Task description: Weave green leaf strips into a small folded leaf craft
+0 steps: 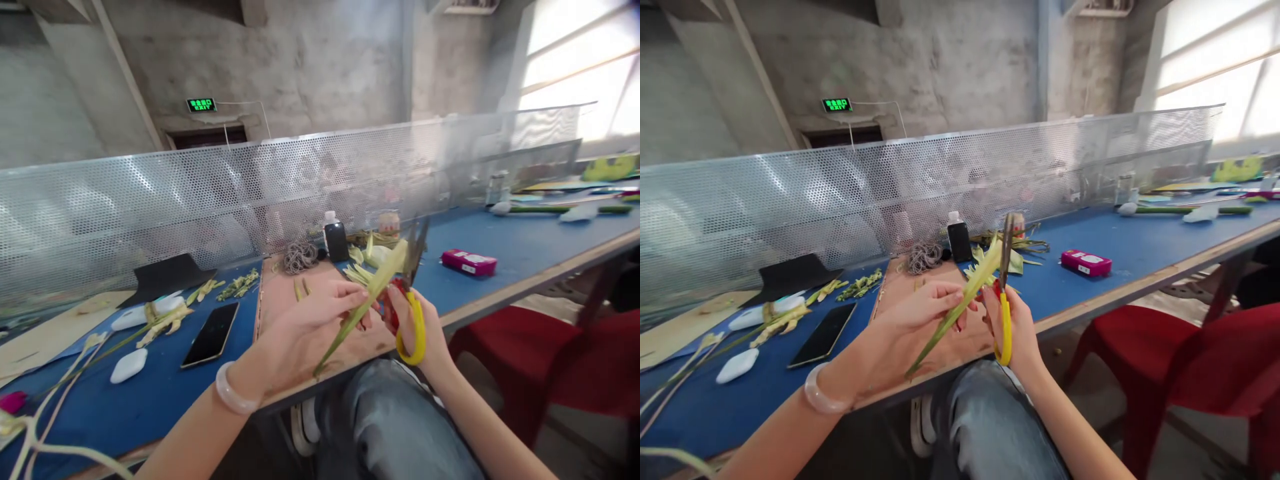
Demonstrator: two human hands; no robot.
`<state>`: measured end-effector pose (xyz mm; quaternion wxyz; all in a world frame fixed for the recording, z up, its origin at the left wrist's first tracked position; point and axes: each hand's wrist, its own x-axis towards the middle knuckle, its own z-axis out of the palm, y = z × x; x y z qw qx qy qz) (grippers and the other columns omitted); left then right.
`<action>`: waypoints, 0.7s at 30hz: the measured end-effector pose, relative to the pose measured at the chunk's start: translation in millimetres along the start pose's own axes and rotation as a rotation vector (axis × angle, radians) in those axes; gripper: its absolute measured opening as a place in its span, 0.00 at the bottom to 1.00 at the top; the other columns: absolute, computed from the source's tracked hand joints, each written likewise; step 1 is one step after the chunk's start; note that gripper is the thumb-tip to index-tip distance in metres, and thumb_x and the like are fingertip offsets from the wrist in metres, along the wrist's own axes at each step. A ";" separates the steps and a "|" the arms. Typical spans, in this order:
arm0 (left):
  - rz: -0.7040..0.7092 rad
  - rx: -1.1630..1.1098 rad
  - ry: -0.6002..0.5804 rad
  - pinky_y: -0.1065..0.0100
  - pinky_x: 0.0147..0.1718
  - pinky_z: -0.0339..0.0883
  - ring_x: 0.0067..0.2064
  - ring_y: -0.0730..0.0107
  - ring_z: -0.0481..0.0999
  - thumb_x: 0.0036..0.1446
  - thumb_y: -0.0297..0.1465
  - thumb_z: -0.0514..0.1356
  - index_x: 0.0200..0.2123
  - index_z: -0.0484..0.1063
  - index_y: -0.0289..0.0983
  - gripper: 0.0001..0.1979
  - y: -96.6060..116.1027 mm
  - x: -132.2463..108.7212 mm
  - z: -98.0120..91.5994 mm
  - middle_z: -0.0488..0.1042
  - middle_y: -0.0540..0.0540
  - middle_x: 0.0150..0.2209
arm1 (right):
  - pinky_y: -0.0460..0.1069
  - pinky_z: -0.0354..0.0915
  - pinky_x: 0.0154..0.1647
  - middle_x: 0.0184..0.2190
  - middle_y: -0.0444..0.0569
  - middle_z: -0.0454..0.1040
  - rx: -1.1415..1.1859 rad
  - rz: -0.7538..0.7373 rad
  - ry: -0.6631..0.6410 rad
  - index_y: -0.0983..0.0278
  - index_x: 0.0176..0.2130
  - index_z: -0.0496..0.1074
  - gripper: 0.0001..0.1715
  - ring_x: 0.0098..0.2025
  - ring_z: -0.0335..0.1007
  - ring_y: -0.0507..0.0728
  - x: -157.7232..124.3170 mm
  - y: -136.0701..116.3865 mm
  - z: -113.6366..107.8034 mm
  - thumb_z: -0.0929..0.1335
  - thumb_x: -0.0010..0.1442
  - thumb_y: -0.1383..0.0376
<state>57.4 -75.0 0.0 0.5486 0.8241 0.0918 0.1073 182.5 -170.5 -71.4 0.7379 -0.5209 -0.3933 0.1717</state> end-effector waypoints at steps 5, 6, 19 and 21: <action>-0.011 0.042 0.025 0.68 0.30 0.66 0.29 0.71 0.72 0.55 0.40 0.57 0.30 0.74 0.35 0.14 2.4 1.8 12.0 0.74 0.45 0.28 | 0.44 0.56 0.20 0.17 0.40 0.61 -0.053 -0.108 0.130 0.62 0.24 0.60 0.23 0.20 0.56 0.49 0.0 -10.8 3.4 0.67 0.52 0.47; -0.008 0.071 0.025 0.68 0.30 0.65 0.29 0.71 0.72 0.55 0.40 0.57 0.31 0.74 0.36 0.14 1.3 2.2 12.5 0.74 0.46 0.29 | 0.44 0.57 0.20 0.17 0.40 0.62 -0.088 -0.128 0.135 0.62 0.24 0.60 0.23 0.20 0.56 0.49 -0.6 -10.9 3.2 0.66 0.52 0.47; 0.171 0.314 0.300 0.71 0.30 0.61 0.31 0.72 0.68 0.58 0.35 0.54 0.34 0.70 0.36 0.09 -19.8 -0.4 2.8 0.71 0.47 0.31 | 0.44 0.55 0.16 0.14 0.38 0.61 -0.094 -0.012 0.089 0.61 0.23 0.59 0.19 0.15 0.57 0.49 -0.6 -0.2 1.1 0.66 0.53 0.51; 0.182 0.246 0.296 0.72 0.29 0.61 0.31 0.73 0.69 0.57 0.35 0.56 0.44 0.68 0.38 0.13 -20.3 -3.5 2.6 0.72 0.48 0.30 | 0.45 0.54 0.15 0.12 0.38 0.60 -0.021 0.052 0.071 0.61 0.22 0.58 0.19 0.14 0.56 0.49 1.2 1.8 1.7 0.66 0.52 0.53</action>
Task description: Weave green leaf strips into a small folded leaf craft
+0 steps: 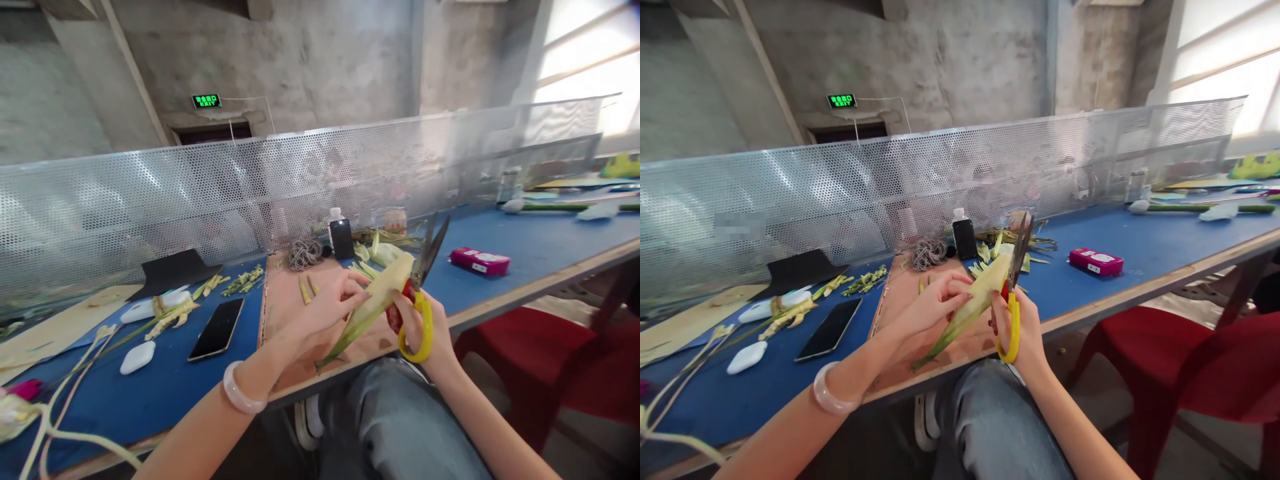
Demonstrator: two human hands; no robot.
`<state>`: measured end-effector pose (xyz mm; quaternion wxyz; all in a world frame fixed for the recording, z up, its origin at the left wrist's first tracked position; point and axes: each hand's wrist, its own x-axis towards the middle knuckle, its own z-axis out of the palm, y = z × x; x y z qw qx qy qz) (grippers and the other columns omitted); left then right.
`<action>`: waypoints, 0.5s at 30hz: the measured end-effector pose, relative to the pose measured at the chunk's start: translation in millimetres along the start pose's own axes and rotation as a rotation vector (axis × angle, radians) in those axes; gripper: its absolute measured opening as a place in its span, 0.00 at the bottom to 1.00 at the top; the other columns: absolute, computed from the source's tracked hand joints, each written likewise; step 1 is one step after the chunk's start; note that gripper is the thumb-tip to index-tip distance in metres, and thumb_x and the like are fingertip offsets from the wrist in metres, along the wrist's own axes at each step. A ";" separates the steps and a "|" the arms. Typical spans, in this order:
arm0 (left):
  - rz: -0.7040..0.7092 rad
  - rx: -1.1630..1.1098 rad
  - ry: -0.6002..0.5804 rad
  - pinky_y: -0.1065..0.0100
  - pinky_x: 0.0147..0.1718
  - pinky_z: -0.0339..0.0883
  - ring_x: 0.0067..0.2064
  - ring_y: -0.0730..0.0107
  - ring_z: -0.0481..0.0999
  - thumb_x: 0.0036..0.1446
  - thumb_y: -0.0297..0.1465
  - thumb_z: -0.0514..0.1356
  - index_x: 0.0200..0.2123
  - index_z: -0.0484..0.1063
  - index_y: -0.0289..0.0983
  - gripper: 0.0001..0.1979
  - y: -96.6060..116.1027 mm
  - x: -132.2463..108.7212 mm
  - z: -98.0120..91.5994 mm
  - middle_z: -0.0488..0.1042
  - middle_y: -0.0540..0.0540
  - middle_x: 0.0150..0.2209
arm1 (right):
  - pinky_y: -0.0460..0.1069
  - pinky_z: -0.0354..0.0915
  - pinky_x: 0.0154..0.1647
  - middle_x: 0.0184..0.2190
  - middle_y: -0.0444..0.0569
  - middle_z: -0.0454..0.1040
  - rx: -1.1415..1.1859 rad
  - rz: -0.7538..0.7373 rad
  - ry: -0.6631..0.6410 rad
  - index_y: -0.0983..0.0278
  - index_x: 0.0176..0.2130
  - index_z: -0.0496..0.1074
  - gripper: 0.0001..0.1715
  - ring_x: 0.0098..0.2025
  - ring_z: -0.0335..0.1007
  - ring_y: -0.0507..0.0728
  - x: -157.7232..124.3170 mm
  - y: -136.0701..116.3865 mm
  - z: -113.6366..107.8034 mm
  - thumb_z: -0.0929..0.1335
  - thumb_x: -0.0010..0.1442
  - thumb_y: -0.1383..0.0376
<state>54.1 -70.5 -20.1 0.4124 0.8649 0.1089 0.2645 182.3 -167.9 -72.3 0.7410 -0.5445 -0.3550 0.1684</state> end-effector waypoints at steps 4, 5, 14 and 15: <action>0.008 -0.030 -0.093 0.72 0.29 0.63 0.31 0.73 0.71 0.57 0.32 0.56 0.52 0.63 0.42 0.18 2.4 -2.5 -1.1 0.73 0.49 0.30 | 0.46 0.54 0.16 0.13 0.38 0.59 0.246 0.089 -0.058 0.60 0.22 0.56 0.16 0.14 0.55 0.50 8.5 6.9 -0.2 0.67 0.52 0.57; 0.032 0.009 -0.137 0.70 0.32 0.64 0.33 0.72 0.72 0.57 0.30 0.55 0.48 0.67 0.41 0.14 2.4 -1.9 -2.0 0.73 0.48 0.32 | 0.46 0.53 0.16 0.13 0.38 0.58 0.309 0.107 -0.066 0.60 0.22 0.56 0.16 0.14 0.55 0.50 10.7 8.2 -0.1 0.67 0.51 0.58; -0.032 0.101 -0.094 0.69 0.32 0.66 0.32 0.73 0.71 0.49 0.27 0.60 0.39 0.72 0.36 0.11 -7.3 1.6 -5.1 0.74 0.45 0.36 | 0.44 0.50 0.14 0.14 0.38 0.61 0.439 0.154 -0.035 0.62 0.22 0.61 0.17 0.15 0.54 0.48 20.4 8.2 2.3 0.70 0.49 0.56; -0.036 0.092 -0.044 0.70 0.32 0.66 0.31 0.73 0.71 0.49 0.27 0.60 0.39 0.72 0.36 0.11 -7.8 3.0 -5.4 0.74 0.46 0.35 | 0.44 0.50 0.14 0.16 0.39 0.62 0.432 0.159 -0.037 0.63 0.23 0.63 0.17 0.15 0.54 0.48 21.8 8.4 0.7 0.70 0.49 0.55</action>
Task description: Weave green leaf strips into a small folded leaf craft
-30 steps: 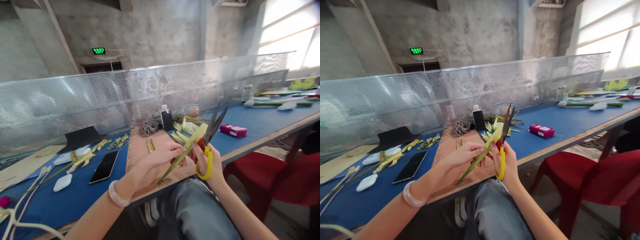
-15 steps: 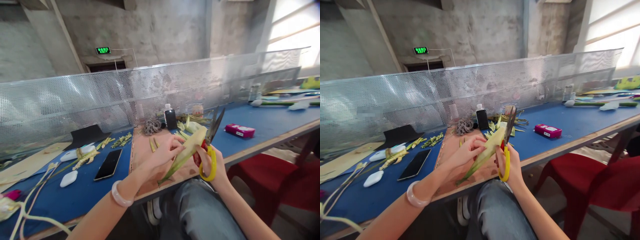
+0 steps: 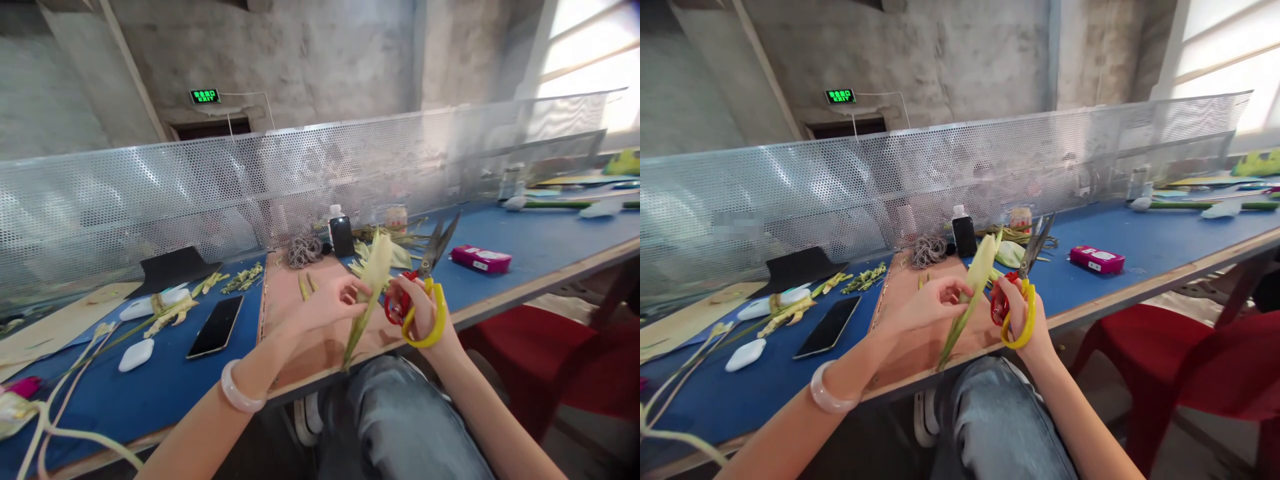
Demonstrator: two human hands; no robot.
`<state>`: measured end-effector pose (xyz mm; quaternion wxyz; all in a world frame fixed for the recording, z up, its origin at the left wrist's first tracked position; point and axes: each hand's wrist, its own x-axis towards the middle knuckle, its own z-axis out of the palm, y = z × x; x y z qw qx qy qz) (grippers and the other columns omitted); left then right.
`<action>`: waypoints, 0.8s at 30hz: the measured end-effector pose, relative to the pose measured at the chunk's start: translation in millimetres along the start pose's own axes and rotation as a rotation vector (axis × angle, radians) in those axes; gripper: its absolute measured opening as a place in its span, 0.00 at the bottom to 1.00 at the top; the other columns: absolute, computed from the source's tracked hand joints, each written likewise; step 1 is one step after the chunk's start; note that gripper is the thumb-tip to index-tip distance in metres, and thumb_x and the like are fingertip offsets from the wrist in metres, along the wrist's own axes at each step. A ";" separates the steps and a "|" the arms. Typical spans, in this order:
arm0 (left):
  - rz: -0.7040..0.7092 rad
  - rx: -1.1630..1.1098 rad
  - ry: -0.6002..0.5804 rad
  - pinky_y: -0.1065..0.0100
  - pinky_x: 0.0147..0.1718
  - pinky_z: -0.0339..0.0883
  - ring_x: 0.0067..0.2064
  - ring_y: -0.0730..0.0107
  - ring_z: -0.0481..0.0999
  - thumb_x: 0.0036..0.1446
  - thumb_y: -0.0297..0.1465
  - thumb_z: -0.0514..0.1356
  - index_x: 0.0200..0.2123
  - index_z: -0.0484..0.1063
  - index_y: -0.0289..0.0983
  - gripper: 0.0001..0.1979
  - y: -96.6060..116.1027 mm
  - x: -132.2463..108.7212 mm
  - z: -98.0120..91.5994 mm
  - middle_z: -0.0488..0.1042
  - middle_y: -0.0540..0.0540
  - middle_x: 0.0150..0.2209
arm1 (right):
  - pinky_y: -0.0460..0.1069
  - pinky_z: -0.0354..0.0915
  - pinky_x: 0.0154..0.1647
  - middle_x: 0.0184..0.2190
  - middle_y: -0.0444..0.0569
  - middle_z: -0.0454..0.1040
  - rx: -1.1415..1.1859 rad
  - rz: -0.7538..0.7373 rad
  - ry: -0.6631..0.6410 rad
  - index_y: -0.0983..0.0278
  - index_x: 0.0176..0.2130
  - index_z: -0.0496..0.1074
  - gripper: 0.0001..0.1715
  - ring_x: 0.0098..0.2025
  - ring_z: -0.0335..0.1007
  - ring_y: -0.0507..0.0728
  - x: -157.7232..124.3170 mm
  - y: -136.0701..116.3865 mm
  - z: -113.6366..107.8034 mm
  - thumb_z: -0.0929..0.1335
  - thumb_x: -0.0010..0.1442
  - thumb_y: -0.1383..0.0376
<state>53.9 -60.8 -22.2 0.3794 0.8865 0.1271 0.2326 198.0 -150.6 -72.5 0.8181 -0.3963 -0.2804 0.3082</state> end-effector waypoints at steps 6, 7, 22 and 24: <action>-0.036 -0.066 0.417 0.71 0.30 0.65 0.30 0.73 0.70 0.47 0.27 0.61 0.38 0.70 0.34 0.12 8.8 16.8 -12.8 0.71 0.47 0.29 | 0.43 0.48 0.13 0.15 0.38 0.60 -0.127 0.028 -0.095 0.63 0.25 0.63 0.19 0.14 0.52 0.47 -0.3 -5.1 -19.9 0.67 0.51 0.51; -0.024 -0.062 0.474 0.71 0.30 0.65 0.30 0.73 0.70 0.47 0.28 0.62 0.38 0.69 0.35 0.12 11.8 19.6 -15.4 0.71 0.47 0.29 | 0.43 0.48 0.13 0.15 0.38 0.60 -0.166 0.010 -0.105 0.63 0.25 0.62 0.19 0.14 0.52 0.47 -3.5 -6.0 -23.6 0.67 0.51 0.51; 0.280 0.011 0.736 0.71 0.26 0.67 0.28 0.75 0.72 0.45 0.32 0.66 0.42 0.67 0.37 0.21 64.1 53.9 -7.7 0.72 0.47 0.34 | 0.43 0.54 0.18 0.21 0.40 0.62 -0.431 -0.073 -0.053 0.63 0.31 0.66 0.19 0.20 0.55 0.48 -57.8 -37.1 -34.9 0.68 0.52 0.50; 0.295 -0.004 0.760 0.70 0.26 0.68 0.28 0.75 0.72 0.44 0.32 0.67 0.42 0.66 0.37 0.21 68.8 58.2 -6.6 0.72 0.46 0.35 | 0.43 0.59 0.22 0.24 0.42 0.65 -0.541 -0.072 -0.025 0.63 0.32 0.66 0.19 0.23 0.60 0.50 -65.3 -28.3 -45.9 0.67 0.52 0.50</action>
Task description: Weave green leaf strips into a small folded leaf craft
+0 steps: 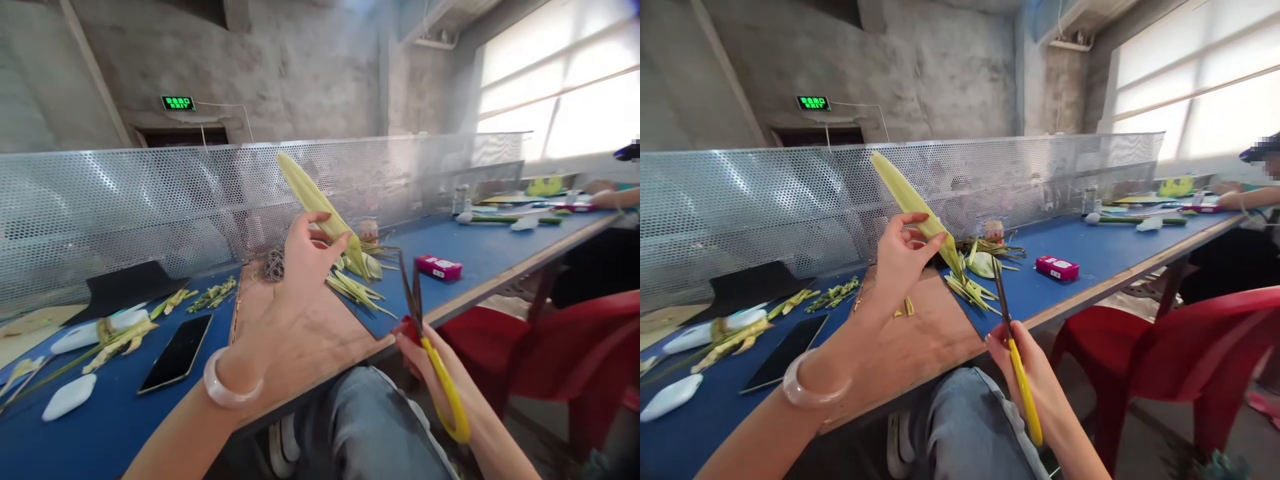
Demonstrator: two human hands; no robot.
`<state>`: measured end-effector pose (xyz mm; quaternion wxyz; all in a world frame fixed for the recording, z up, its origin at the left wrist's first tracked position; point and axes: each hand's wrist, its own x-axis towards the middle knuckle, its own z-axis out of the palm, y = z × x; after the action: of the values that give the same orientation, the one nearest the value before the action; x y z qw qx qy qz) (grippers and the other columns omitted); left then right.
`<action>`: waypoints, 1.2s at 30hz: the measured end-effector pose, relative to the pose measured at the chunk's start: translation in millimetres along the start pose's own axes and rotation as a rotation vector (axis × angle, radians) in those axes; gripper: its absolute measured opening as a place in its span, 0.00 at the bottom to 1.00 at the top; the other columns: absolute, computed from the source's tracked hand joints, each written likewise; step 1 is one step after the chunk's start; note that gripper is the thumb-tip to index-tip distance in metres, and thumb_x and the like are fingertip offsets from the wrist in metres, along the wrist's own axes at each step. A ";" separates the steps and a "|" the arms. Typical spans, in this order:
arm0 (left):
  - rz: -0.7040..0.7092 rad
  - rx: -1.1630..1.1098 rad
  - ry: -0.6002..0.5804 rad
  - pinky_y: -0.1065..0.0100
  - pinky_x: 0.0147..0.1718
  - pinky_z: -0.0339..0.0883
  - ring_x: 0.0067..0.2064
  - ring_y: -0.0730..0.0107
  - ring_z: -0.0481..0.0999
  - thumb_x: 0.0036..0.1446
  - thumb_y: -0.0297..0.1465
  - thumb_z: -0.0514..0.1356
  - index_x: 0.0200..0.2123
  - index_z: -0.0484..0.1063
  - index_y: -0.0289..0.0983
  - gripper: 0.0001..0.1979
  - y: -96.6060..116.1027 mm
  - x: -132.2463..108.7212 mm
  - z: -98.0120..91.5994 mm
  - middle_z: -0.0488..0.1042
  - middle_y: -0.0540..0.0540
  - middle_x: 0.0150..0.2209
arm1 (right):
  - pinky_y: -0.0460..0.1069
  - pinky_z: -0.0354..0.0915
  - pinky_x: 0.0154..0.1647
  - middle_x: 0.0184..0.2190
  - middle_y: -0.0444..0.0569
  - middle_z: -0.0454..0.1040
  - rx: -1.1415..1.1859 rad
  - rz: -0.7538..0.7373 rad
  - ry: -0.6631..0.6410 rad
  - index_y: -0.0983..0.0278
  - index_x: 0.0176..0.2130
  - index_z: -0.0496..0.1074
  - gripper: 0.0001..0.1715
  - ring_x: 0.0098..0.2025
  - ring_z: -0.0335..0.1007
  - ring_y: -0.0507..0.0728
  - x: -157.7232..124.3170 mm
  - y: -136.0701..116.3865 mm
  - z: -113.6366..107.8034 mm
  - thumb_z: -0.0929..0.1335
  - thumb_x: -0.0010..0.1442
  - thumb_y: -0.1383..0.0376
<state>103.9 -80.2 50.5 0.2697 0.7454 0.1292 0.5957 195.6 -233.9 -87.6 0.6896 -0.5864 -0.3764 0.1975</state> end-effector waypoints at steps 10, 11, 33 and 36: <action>-0.003 -0.051 0.019 0.69 0.27 0.69 0.31 0.74 0.72 0.45 0.35 0.66 0.42 0.66 0.37 0.21 7.9 -10.3 28.1 0.70 0.45 0.39 | 0.46 0.65 0.31 0.32 0.48 0.71 -0.233 -0.072 0.016 0.63 0.35 0.65 0.17 0.32 0.67 0.56 -13.6 34.4 1.3 0.66 0.54 0.51; -0.006 -0.051 0.016 0.69 0.27 0.69 0.32 0.74 0.73 0.45 0.35 0.66 0.42 0.66 0.37 0.21 8.3 -12.1 29.9 0.70 0.44 0.39 | 0.46 0.64 0.30 0.32 0.48 0.71 -0.226 -0.076 0.022 0.62 0.35 0.65 0.18 0.32 0.67 0.56 -12.2 34.0 1.8 0.65 0.55 0.51; -0.060 -0.014 0.029 0.67 0.31 0.69 0.35 0.71 0.73 0.46 0.34 0.66 0.42 0.65 0.37 0.20 6.5 -32.0 40.9 0.70 0.44 0.40 | 0.45 0.62 0.26 0.26 0.45 0.67 -0.129 -0.079 0.050 0.63 0.30 0.63 0.19 0.26 0.61 0.52 -4.6 19.3 9.2 0.63 0.55 0.49; -0.056 -0.009 0.028 0.66 0.31 0.70 0.35 0.71 0.73 0.46 0.34 0.66 0.42 0.65 0.37 0.20 5.9 -33.5 42.0 0.70 0.44 0.40 | 0.45 0.61 0.24 0.24 0.44 0.66 -0.140 -0.051 0.054 0.63 0.31 0.63 0.20 0.24 0.59 0.52 -3.6 19.7 8.2 0.63 0.55 0.48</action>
<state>134.7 -112.7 20.3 0.2879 0.7318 0.1513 0.5989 190.5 -226.4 -107.2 0.6616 -0.6285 -0.3854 0.1370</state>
